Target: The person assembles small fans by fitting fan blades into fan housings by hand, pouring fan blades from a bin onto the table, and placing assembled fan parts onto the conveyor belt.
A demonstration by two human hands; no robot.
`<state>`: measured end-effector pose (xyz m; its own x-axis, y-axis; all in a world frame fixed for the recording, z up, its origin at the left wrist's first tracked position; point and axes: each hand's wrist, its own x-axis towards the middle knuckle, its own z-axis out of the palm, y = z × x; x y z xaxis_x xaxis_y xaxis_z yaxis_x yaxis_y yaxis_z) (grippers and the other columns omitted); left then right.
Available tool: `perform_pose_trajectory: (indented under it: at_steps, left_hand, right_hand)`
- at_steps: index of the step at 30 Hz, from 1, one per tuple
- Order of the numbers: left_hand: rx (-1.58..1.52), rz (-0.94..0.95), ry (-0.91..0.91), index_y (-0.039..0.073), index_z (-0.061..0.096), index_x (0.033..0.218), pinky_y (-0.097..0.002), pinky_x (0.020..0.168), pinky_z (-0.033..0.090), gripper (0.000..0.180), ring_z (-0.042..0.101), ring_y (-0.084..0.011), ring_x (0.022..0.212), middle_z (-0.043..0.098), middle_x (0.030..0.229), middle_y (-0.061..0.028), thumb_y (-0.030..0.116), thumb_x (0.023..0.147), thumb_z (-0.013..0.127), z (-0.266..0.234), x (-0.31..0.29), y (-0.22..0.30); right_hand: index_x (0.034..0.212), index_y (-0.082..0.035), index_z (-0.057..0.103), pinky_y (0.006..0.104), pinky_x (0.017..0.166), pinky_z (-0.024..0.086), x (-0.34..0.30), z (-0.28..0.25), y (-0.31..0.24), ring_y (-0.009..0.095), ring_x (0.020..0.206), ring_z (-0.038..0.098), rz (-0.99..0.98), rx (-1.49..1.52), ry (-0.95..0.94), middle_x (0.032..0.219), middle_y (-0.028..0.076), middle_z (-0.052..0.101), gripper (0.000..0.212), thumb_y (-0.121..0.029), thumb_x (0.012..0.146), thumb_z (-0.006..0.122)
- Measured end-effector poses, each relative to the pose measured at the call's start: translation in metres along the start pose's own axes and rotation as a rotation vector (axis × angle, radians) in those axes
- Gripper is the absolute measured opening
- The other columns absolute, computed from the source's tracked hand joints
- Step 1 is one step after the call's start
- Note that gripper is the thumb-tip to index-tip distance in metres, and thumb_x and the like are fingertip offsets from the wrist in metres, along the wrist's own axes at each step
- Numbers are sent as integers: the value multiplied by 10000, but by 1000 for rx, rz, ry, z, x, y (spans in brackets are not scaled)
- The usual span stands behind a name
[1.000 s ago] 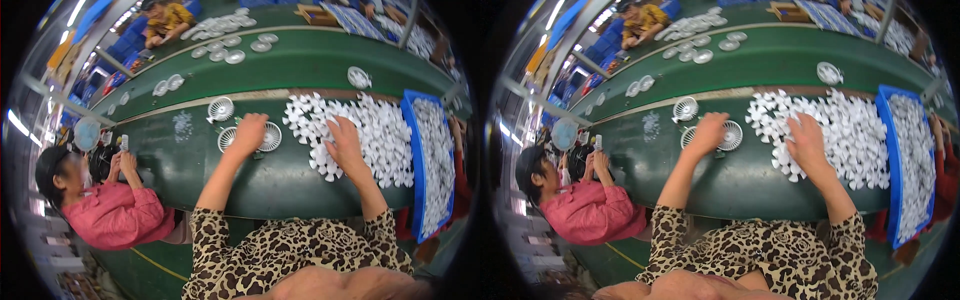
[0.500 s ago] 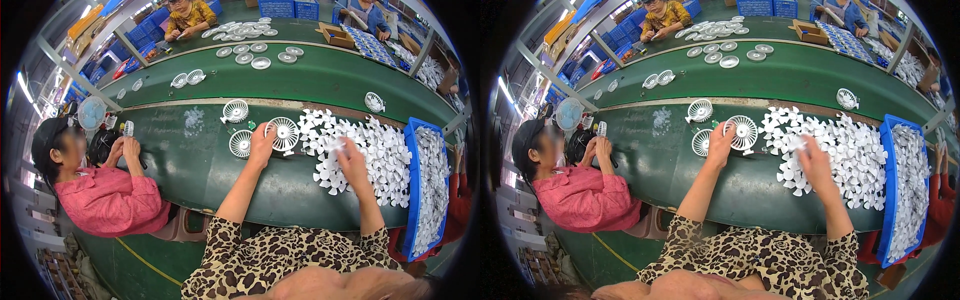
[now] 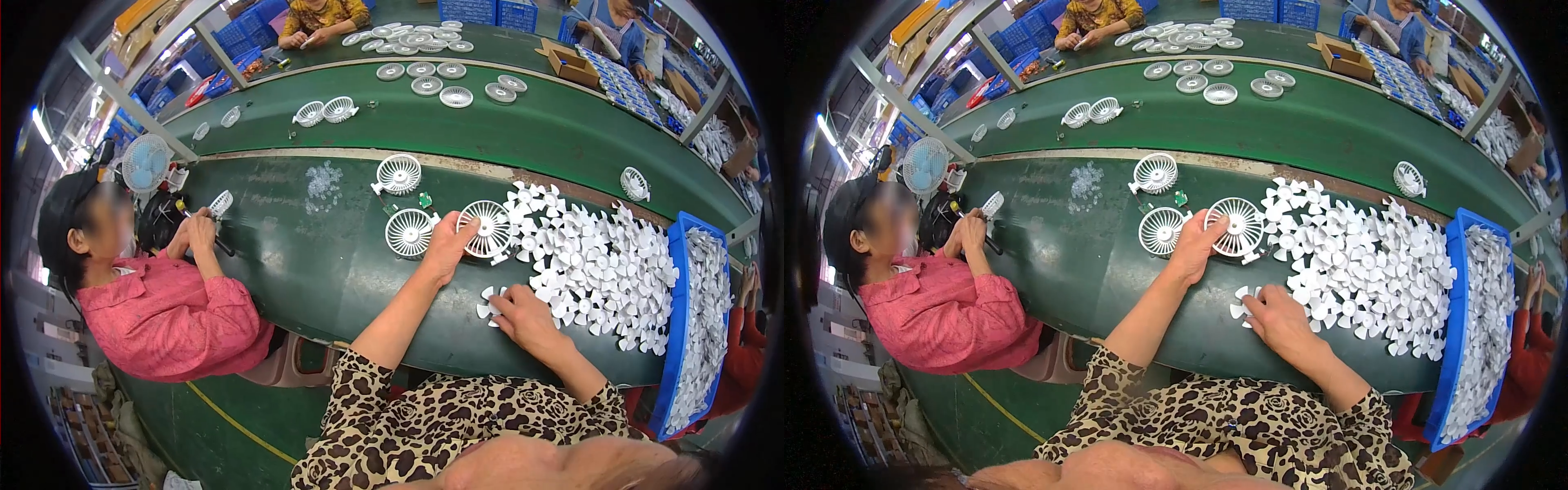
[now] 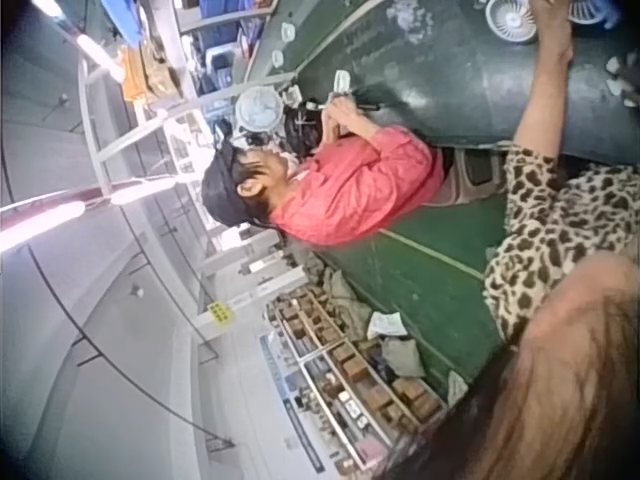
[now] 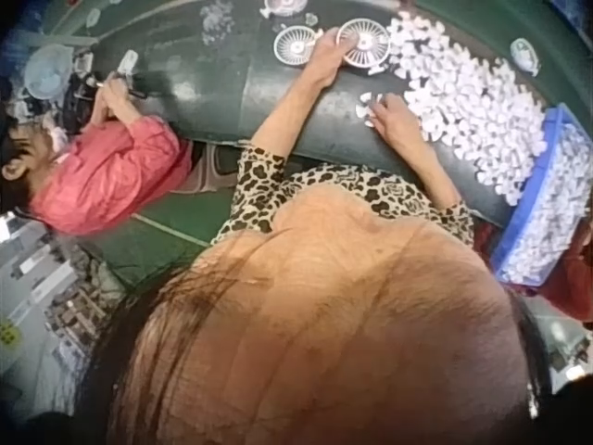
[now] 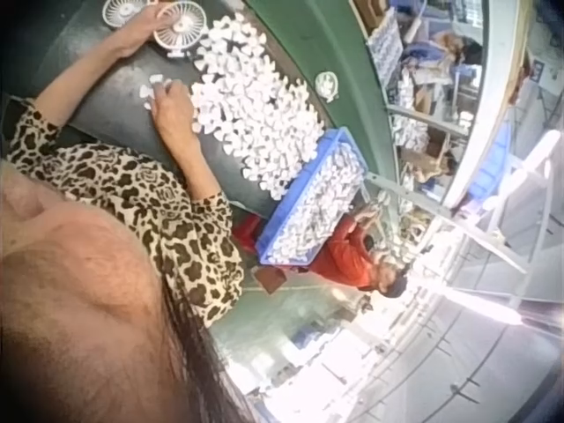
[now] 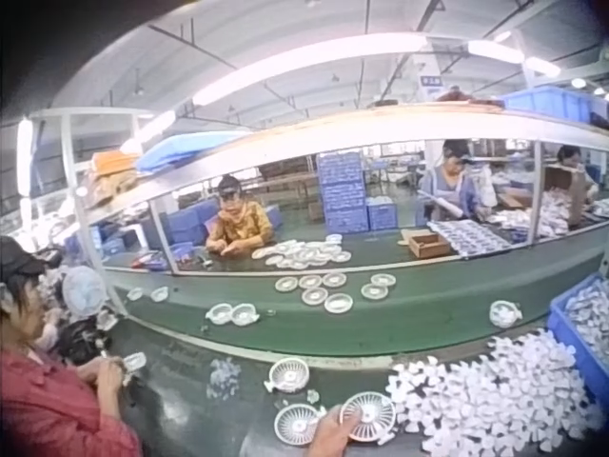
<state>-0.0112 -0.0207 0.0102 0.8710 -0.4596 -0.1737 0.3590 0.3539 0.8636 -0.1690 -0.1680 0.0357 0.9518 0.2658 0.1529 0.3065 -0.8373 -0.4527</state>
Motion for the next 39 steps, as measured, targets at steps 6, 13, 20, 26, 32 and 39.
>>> perform_pose_trajectory:
  at_steps: [6,13,20,26,32,39]
  left_hand:
    - [25,-1,-22,6,534,1007,-237,664,515,236,606,-85,759,628,884,-55,192,903,635,2,1,-3]
    - [86,-5,-13,2,535,1011,-235,664,508,236,601,-79,755,628,884,-53,188,904,633,-1,5,-6]
    - [92,0,-34,3,537,1019,-230,666,502,231,600,-77,757,628,886,-49,186,908,624,0,2,-9]
    - [98,-3,-21,2,536,1019,-233,660,504,227,602,-80,754,628,886,-50,183,909,619,-3,-5,-12]
    - [122,51,-30,13,561,987,-259,703,506,184,597,-88,784,631,896,-46,163,901,623,-5,8,-24]
    - [-3,-94,-85,29,532,1068,-270,671,548,349,638,-123,775,634,938,-60,361,960,523,8,1,-2]
  right_hand:
    - [1103,-90,587,386,637,471,0,4,0,279,801,550,30,-62,-33,849,99,514,379,-158,753,718]
    - [1090,-84,586,388,591,478,1,6,2,288,741,570,53,-47,-34,837,98,510,360,-175,765,709]
    - [1078,-84,597,388,571,486,-1,6,3,295,699,582,81,-15,-13,840,96,519,351,-176,761,714]
    - [1066,-87,611,385,570,486,-7,13,1,294,697,588,82,6,4,840,98,527,337,-180,759,715]
    - [1052,-81,619,394,602,475,-4,7,5,317,700,581,109,127,8,820,112,533,334,-206,758,717]
    - [1046,-53,626,308,531,442,48,-41,11,192,610,541,37,120,382,773,71,543,317,-142,756,720]
